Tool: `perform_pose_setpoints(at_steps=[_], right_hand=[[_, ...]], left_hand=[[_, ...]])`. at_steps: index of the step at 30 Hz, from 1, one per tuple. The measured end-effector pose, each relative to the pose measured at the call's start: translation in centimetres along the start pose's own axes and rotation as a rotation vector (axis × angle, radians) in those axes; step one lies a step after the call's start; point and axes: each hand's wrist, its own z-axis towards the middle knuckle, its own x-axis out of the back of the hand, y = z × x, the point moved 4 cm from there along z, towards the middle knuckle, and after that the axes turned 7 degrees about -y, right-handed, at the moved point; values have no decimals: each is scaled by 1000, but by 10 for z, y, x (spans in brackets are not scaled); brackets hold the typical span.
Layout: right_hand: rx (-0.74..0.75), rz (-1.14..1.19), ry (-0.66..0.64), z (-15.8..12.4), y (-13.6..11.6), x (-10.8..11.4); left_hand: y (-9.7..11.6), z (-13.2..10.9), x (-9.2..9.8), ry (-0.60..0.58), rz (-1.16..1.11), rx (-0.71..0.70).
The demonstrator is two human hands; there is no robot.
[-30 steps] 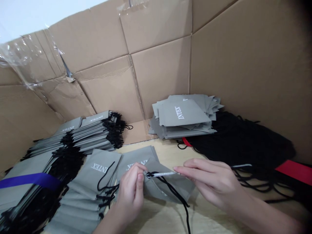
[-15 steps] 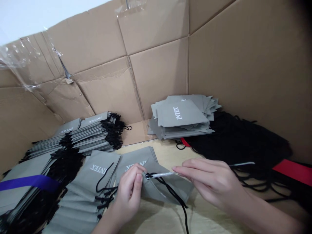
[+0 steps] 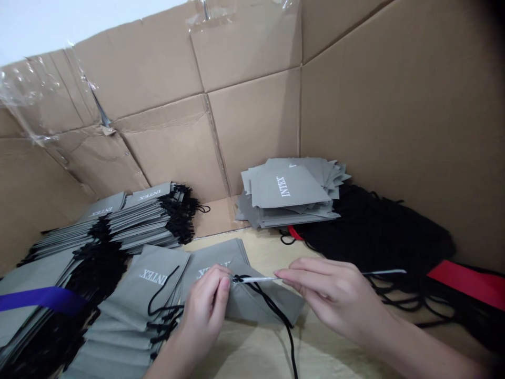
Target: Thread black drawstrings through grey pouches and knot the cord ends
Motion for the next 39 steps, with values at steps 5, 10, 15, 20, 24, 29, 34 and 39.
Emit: perform_pose_setpoints(at_steps=[5,10,15,20,24,29,34,39], right_hand=[[-52,74,-43,3,4,-4],[-91,82,-89,4,8,-10],[-74,59,-91,2,10,-13],[-138,23,-142,0,15,-22],[-137,30,-183,0,16,-27],[-14,8,-129,-2,7,-28],[-51,37,-127,-2,5,-31],[-67,16,-134,-3,4,-33]], left_hand=[[-3,4,-2,-22,5,118],[-3,6,-3,-120,19,156],[1,7,-3,-178,188,154],[1,4,-10,-201,364,131],[-2,2,-14,-240,414,151],[1,5,-14,-266,474,163],[8,6,-16,-340,558,114],[11,7,-17,-344,599,116]])
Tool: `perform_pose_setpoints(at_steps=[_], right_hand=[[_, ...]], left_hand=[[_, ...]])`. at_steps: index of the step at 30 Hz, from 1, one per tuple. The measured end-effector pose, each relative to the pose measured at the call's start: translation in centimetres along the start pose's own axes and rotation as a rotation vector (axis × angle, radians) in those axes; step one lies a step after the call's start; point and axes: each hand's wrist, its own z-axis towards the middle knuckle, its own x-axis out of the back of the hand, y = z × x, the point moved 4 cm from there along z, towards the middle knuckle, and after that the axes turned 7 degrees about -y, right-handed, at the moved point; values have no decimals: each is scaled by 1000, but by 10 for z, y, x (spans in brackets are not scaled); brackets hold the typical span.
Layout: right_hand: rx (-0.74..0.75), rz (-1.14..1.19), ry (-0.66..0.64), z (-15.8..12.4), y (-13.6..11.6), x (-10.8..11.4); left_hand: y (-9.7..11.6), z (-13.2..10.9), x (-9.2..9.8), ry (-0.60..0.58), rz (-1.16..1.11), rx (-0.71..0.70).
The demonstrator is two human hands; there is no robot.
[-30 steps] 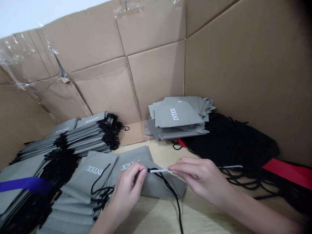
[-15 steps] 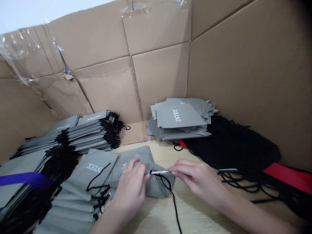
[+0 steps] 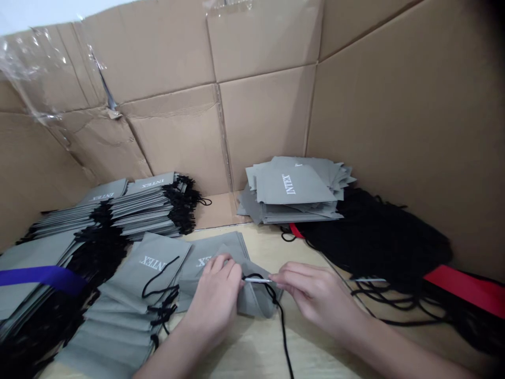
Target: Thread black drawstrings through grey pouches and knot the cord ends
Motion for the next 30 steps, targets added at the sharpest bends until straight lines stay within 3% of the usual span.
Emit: perform_pose_setpoints(at_steps=[8,11,17,20,25,27,30], right_hand=[[89,-119,-57,-2,-14,-16],[125,-182,-31,3,-8,-2],[93,-431,106,9,31,41],[101,-400,72,8,31,33],[137,-165,-6,7,-4,-2],[152,-130,-31,7,-12,-4],[120,-109,-51,8,-3,9]], left_hand=[[23,2,-14,-82,165,-143],[12,0,-8,-18,198,-72],[-24,1,8,123,294,41],[-21,1,8,123,285,28],[9,-4,-3,21,248,-108],[14,-5,-5,6,240,-137],[9,-6,-1,38,226,-119]])
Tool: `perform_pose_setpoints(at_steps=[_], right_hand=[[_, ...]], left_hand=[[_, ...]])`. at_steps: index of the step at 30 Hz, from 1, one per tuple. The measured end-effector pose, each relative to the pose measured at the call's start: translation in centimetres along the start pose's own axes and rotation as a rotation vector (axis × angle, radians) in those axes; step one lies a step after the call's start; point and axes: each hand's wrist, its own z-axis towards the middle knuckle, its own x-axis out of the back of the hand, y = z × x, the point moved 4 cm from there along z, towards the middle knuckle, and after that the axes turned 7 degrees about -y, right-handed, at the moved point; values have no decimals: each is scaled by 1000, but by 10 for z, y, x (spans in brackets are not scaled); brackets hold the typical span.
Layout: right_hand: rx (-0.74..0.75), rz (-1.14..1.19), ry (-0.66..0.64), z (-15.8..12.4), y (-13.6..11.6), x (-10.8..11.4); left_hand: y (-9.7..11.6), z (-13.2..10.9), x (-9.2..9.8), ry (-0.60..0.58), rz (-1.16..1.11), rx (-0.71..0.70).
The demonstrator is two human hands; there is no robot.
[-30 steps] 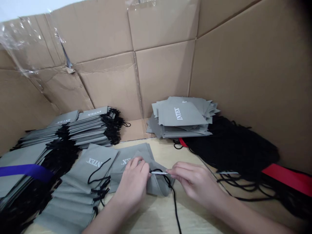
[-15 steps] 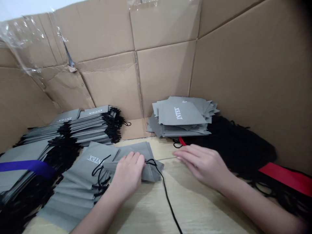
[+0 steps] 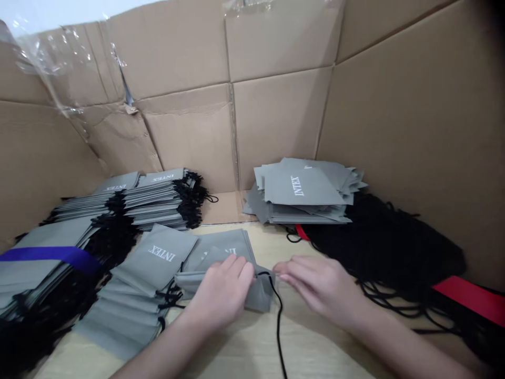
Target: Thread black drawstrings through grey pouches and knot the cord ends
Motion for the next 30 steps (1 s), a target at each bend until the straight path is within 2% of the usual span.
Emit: perform_pose_setpoints(at_steps=[5,14,19,23,30], right_hand=[[9,-19,7,-2,20,10],[52,-1,51,-1,-4,-6],[66,-15,79,-3,-10,-10],[9,0,90,-3,-5,-10],[-56,-8,53,-6,6,-11]], left_hand=[[-9,1,4,30,-15,20],[4,3,0,-3,-44,-43],[10,3,2,62,-47,-93],[7,3,5,116,-94,-58],[0,0,4,85,-291,30]])
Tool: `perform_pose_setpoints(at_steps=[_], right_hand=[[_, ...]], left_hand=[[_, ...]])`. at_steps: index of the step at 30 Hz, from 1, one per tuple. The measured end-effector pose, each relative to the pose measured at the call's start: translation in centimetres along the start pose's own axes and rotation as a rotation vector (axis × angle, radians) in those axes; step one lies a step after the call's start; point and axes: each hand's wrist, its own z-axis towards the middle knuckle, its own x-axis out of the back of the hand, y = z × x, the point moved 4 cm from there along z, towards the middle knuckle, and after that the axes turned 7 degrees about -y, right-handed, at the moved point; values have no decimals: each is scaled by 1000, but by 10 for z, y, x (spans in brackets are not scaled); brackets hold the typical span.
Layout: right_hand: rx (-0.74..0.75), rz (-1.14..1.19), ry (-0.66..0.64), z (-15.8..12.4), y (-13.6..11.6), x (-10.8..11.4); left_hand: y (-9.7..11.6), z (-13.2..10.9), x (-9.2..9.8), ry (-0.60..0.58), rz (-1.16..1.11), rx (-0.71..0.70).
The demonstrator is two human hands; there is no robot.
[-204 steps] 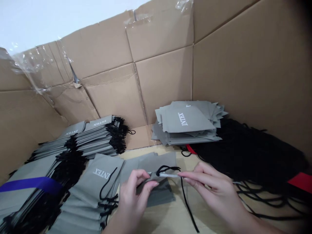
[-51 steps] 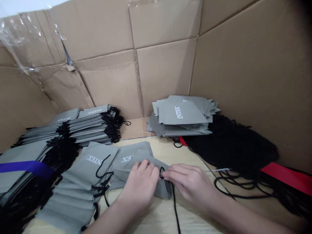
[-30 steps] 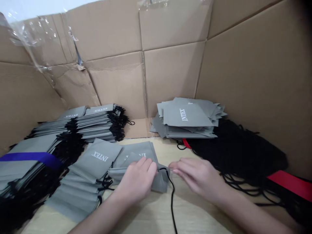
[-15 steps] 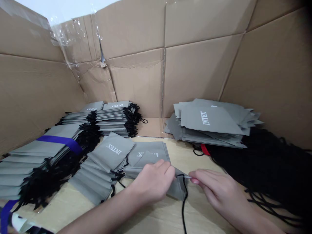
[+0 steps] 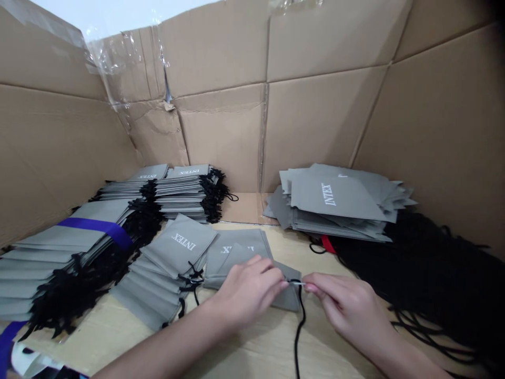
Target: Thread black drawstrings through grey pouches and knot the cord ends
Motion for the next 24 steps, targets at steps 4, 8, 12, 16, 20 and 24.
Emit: perform_pose_setpoints(at_steps=[4,8,12,16,20,24], right_hand=[[-52,30,9,0,12,-1],[-189,65,55,1,35,3],[-305,109,116,1,49,13],[-326,159,80,2,46,14],[-308,150,-8,3,42,9],[-353,176,-74,3,42,3]], left_hand=[[-6,-1,5,-4,-142,42],[-32,-3,21,116,-125,130],[-77,-14,26,276,-186,236],[-110,-25,17,394,-442,307],[-121,-30,16,470,-702,401],[-119,-32,24,489,-688,409]])
